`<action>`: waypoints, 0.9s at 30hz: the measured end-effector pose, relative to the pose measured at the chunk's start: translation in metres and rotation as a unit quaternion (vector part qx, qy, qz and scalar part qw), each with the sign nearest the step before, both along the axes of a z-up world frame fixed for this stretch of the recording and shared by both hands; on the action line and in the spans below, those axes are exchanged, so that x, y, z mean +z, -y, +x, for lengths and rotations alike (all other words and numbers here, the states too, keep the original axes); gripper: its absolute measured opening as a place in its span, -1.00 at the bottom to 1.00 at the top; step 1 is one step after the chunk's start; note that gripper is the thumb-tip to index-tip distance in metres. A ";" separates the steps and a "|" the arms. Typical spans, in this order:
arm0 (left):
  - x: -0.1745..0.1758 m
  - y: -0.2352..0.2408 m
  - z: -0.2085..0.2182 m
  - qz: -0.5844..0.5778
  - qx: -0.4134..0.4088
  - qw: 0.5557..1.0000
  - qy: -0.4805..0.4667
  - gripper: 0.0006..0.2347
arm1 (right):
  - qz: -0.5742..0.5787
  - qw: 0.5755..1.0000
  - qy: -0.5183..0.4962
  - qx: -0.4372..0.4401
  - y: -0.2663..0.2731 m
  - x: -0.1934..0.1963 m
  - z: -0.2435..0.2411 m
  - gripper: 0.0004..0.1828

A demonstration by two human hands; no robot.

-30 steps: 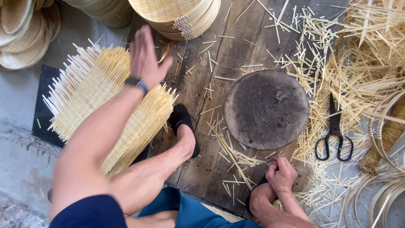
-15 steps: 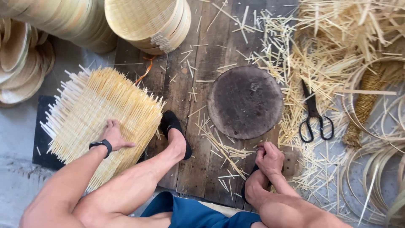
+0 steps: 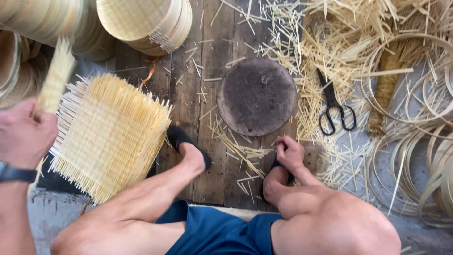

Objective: The person is weaving a circular bamboo lid, fitting it into a bamboo rim, and trimming the edges using scissors.

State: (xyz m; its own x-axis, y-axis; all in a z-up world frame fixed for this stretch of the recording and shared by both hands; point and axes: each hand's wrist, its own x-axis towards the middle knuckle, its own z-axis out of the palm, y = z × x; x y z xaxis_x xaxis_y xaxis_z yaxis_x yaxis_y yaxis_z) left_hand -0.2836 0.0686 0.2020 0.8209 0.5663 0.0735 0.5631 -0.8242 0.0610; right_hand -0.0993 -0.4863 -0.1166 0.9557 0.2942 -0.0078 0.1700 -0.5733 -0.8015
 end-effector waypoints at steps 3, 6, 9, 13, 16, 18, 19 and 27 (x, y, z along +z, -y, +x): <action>0.088 0.135 0.056 0.058 -0.237 0.965 0.099 -0.78 | 0.099 0.987 -0.108 -0.057 0.021 -0.030 0.024 -0.81; 0.061 0.213 0.100 0.008 -0.397 0.904 0.161 -0.69 | 0.181 0.950 -0.207 -0.148 0.029 -0.001 0.061 -0.75; -0.040 0.266 0.136 -0.018 -0.511 0.849 0.134 -0.58 | 0.398 0.826 -0.360 -0.173 0.040 0.003 0.110 -0.55; -0.211 0.325 0.159 -0.032 -0.552 0.826 0.108 -0.60 | 0.451 0.745 -0.475 -0.129 0.030 0.050 0.149 -0.17; -0.270 0.334 0.169 -0.049 -0.553 0.828 0.082 -0.59 | 0.207 0.863 -0.440 -0.137 0.020 0.033 0.169 -0.40; -0.259 0.324 0.180 -0.176 -0.492 0.852 -0.039 -0.64 | 0.256 0.861 -0.427 -0.103 0.006 0.061 0.165 -0.37; -0.273 0.303 0.187 -0.182 -0.488 0.852 -0.044 -0.64 | 0.252 0.858 -0.434 -0.104 0.004 0.062 0.164 -0.37; -0.349 0.146 0.243 -0.612 0.166 0.770 0.064 -0.52 | 0.190 0.902 -0.367 -0.122 0.011 0.046 0.174 -0.50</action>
State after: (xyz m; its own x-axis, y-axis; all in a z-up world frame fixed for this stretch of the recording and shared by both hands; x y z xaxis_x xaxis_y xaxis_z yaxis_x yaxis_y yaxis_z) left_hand -0.0402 -0.0770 -0.1471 0.6462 0.4523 -0.6147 0.6554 0.0835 0.7506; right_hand 0.0744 -0.4971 -0.0706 0.7712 0.1899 -0.6076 -0.5806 -0.1816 -0.7937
